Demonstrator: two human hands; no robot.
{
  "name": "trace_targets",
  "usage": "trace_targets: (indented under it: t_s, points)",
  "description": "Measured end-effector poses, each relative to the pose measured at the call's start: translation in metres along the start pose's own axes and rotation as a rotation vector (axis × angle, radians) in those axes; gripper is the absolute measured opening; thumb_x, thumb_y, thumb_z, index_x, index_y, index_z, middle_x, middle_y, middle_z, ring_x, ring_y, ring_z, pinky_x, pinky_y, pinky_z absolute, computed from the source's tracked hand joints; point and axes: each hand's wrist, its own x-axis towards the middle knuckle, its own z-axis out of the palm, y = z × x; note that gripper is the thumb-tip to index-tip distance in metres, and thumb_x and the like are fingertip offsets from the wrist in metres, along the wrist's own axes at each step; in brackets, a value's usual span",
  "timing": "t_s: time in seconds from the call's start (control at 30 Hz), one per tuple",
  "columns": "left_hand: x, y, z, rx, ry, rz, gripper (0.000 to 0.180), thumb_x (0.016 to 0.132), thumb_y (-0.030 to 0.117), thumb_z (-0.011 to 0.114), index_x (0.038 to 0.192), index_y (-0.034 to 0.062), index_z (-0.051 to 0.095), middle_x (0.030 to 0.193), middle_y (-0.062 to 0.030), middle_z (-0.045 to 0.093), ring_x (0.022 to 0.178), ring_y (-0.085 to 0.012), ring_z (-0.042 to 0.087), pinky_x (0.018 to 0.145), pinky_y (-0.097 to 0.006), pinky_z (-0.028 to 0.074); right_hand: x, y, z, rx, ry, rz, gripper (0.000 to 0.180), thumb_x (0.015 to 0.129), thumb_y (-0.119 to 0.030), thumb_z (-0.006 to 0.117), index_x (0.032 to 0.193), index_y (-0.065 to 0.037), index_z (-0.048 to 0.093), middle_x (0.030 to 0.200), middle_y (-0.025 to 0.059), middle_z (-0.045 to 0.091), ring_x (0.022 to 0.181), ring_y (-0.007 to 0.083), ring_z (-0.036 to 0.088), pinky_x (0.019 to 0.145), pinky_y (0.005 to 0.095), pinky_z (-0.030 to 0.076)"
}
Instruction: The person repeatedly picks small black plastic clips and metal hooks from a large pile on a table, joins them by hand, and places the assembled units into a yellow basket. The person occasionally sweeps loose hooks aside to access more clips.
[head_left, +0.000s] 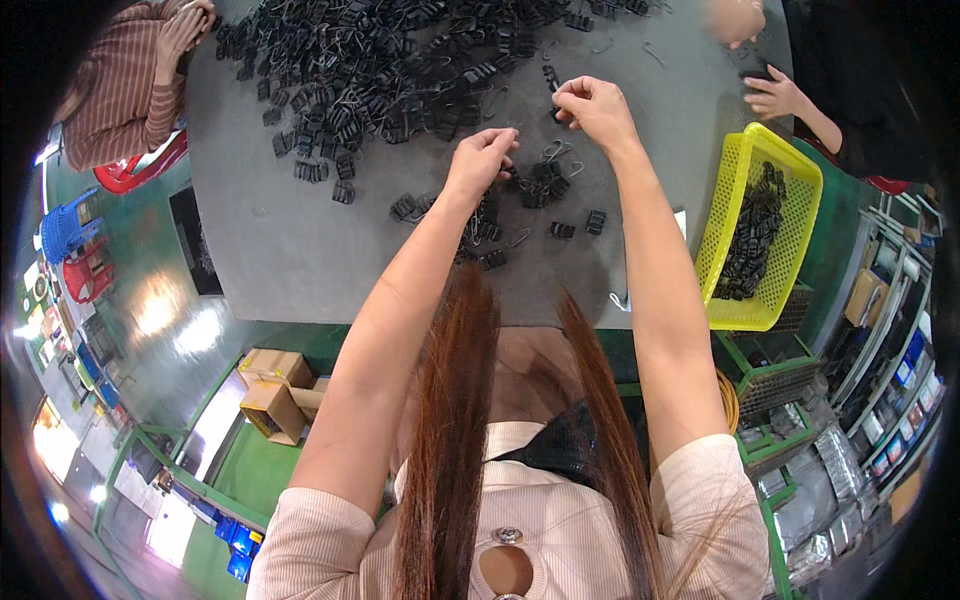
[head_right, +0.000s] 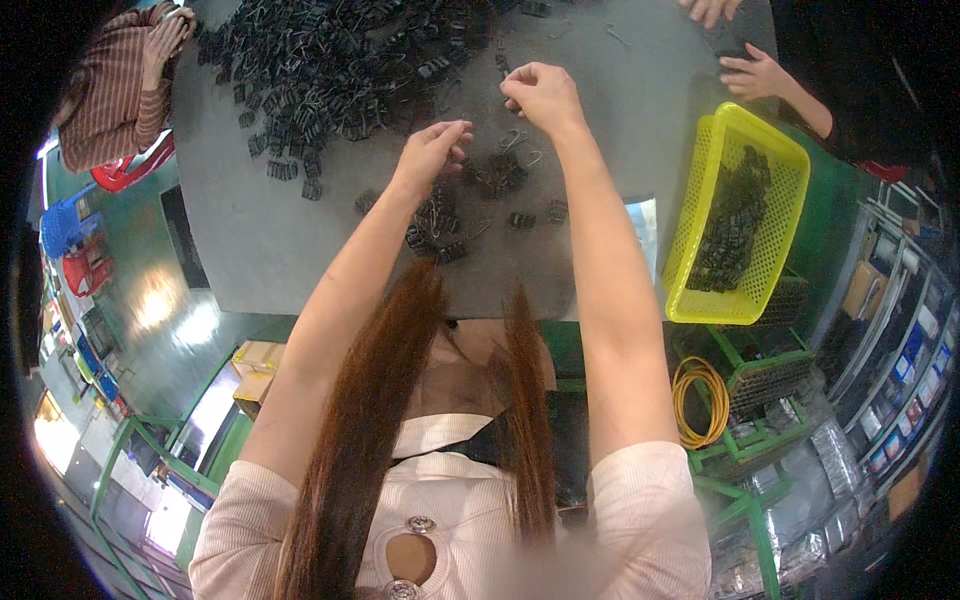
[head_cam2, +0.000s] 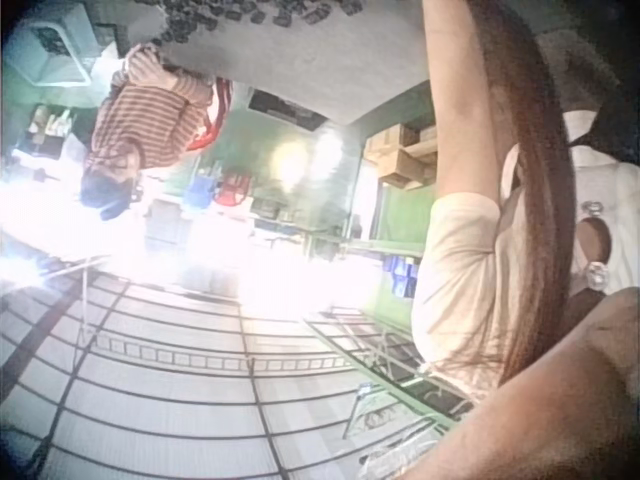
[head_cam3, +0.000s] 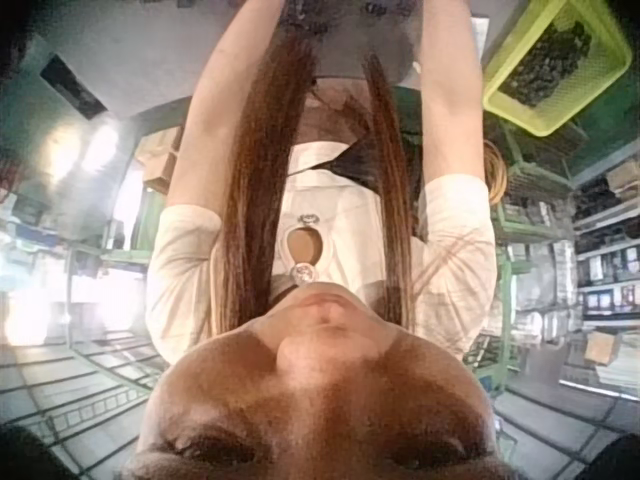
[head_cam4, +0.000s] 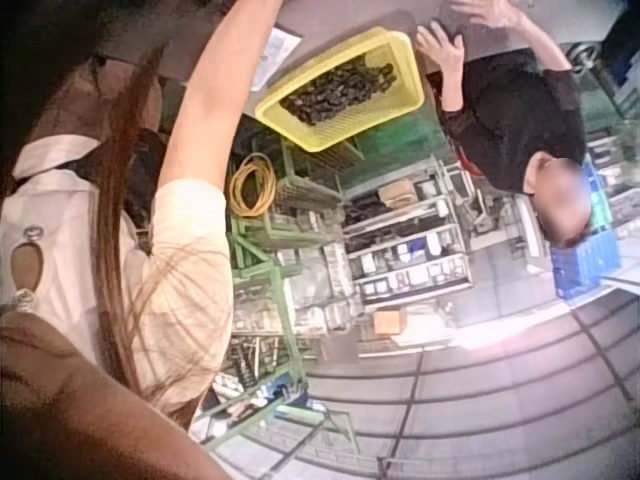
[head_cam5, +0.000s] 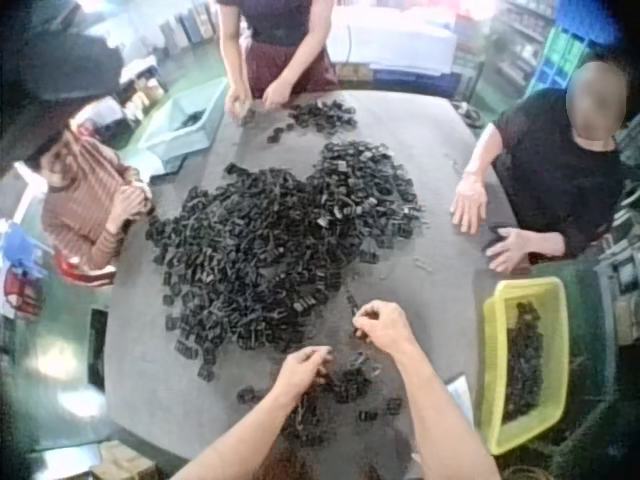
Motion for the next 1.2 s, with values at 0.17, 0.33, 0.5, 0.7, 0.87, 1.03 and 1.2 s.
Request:
trace_targets:
  t_s: [0.17, 0.33, 0.5, 0.7, 0.87, 1.03, 1.2]
  points:
    - [-0.003, 0.020, 0.004, -0.528, -0.144, -0.180, 0.040, 0.090, 0.037, 0.058, 0.119, 0.0095, 0.055, 0.102, -0.0028, 0.061, 0.076, -0.0099, 0.052, 0.068, -0.027, 0.048, -0.030, -0.025, 0.002, 0.096, -0.298, 0.051, 0.014, 0.082, -0.012, 0.064, 0.090, 0.000, 0.061, 0.076, 0.0046, 0.065, 0.066, 0.0113, 0.063, 0.058, 0.0226, 0.051]
    - [0.002, 0.025, 0.002, -0.264, -0.085, 0.087, 0.027, 0.090, 0.026, 0.059, 0.112, 0.0091, 0.061, 0.097, 0.0008, 0.063, 0.073, -0.0055, 0.050, 0.066, -0.023, 0.045, -0.047, -0.035, 0.010, -0.158, -0.188, -0.048, 0.009, 0.083, -0.005, 0.061, 0.087, 0.000, 0.055, 0.074, 0.0056, 0.065, 0.064, 0.0118, 0.063, 0.057, 0.0242, 0.051]
    - [-0.001, 0.029, 0.002, 0.361, -0.067, 0.503, 0.026, 0.088, 0.022, 0.061, 0.107, 0.0045, 0.065, 0.098, -0.0021, 0.066, 0.087, -0.0099, 0.058, 0.079, -0.026, 0.046, -0.048, -0.033, 0.014, -0.289, -0.264, -0.094, 0.015, 0.082, -0.003, 0.062, 0.085, -0.002, 0.047, 0.073, 0.0087, 0.065, 0.059, 0.0133, 0.063, 0.053, 0.0246, 0.050]
    - [0.000, 0.027, -0.018, 0.321, -0.296, 0.298, 0.024, 0.088, 0.022, 0.062, 0.101, 0.0027, 0.066, 0.092, -0.0013, 0.066, 0.088, -0.0082, 0.057, 0.079, -0.025, 0.045, -0.046, -0.033, 0.005, 0.174, -0.656, 0.220, 0.028, 0.081, -0.006, 0.066, 0.083, -0.008, 0.038, 0.074, 0.0119, 0.065, 0.055, 0.0117, 0.060, 0.048, 0.0213, 0.046]
    - [-0.018, 0.016, -0.016, -0.056, -0.287, 0.066, 0.023, 0.090, 0.028, 0.060, 0.097, 0.0064, 0.063, 0.084, 0.0030, 0.061, 0.075, -0.0050, 0.054, 0.064, -0.022, 0.042, -0.049, -0.023, 0.011, 0.451, -0.744, 0.336, 0.026, 0.083, -0.009, 0.066, 0.082, -0.010, 0.039, 0.077, 0.0103, 0.065, 0.056, 0.0094, 0.060, 0.048, 0.0197, 0.046]
    - [-0.033, 0.004, -0.016, -0.481, -0.272, -0.145, 0.025, 0.094, 0.032, 0.054, 0.100, 0.0076, 0.059, 0.079, 0.0042, 0.055, 0.070, -0.0067, 0.052, 0.056, -0.020, 0.041, -0.050, -0.022, 0.014, 0.587, -0.405, 0.326, 0.024, 0.085, -0.020, 0.065, 0.095, -0.005, 0.049, 0.082, 0.0099, 0.065, 0.063, 0.0119, 0.062, 0.052, 0.0219, 0.048]
    - [-0.037, 0.002, -0.019, -0.510, -0.176, -0.233, 0.031, 0.088, 0.035, 0.061, 0.101, 0.0068, 0.058, 0.070, 0.0027, 0.054, 0.068, -0.0081, 0.055, 0.047, -0.020, 0.041, -0.018, 0.026, 0.014, -0.720, 0.464, -0.070, 0.046, 0.081, -0.032, 0.067, 0.115, -0.005, 0.052, 0.093, 0.0134, 0.065, 0.080, 0.0290, 0.065, 0.073, 0.0377, 0.052]
